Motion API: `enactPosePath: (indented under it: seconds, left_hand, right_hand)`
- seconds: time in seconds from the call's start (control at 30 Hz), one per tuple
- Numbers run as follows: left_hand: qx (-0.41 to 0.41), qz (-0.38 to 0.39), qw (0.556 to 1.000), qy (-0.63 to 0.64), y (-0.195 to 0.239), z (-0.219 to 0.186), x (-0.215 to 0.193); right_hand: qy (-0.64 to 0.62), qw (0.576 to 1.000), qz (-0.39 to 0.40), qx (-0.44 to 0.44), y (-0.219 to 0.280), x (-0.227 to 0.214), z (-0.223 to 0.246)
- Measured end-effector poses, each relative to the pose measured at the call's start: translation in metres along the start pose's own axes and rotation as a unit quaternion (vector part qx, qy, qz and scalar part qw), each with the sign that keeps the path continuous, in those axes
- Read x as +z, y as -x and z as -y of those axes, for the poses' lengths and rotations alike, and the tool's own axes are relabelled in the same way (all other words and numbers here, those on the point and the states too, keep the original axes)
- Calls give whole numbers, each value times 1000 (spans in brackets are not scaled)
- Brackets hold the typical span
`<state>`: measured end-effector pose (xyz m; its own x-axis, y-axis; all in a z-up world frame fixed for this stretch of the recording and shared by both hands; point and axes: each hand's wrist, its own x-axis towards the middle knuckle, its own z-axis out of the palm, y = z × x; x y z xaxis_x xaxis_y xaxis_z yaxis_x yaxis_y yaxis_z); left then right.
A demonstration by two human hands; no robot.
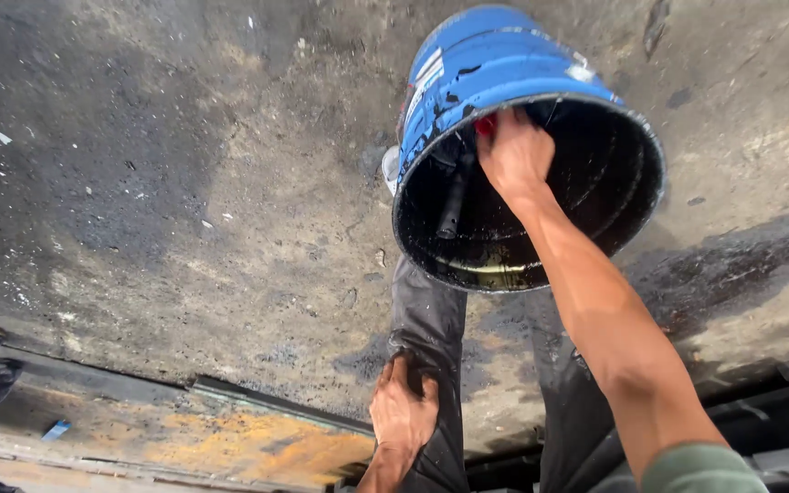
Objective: Painting the side of a large black industrial structure using a paint roller and a bucket of black paint.
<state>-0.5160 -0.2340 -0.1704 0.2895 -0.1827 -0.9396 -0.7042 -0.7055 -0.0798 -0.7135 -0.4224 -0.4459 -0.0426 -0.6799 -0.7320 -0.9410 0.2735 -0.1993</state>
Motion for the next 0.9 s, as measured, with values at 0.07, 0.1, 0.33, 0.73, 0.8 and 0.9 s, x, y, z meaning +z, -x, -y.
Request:
enactPosePath:
  seconds: [0.07,0.1,0.33,0.73,0.8,0.9]
  left_hand:
    - [5,4,1000,-10,-1,-2,-1]
    - [5,19,999,-25,4,-1,-1]
    - [-13,45,998,-48,4,-13,-9]
    - [-5,40,997,-73,0,-18,-5]
    - [-4,34,996,-81,-1,-16,-1]
    - [-3,36,997,-72,-2,-15,-2]
  right_hand:
    - [-24,999,-46,1,23,-22,-9]
    - [-47,996,-81,9,41,-30,-16]
    - [-170,968,-179,36,111,-63,-33]
    - [-519,845,-84,98,234,-131,-39]
    - [-536,836,-86,81,240,-133,-38]
    - [-534,837,-84,86,247,-132,-37]
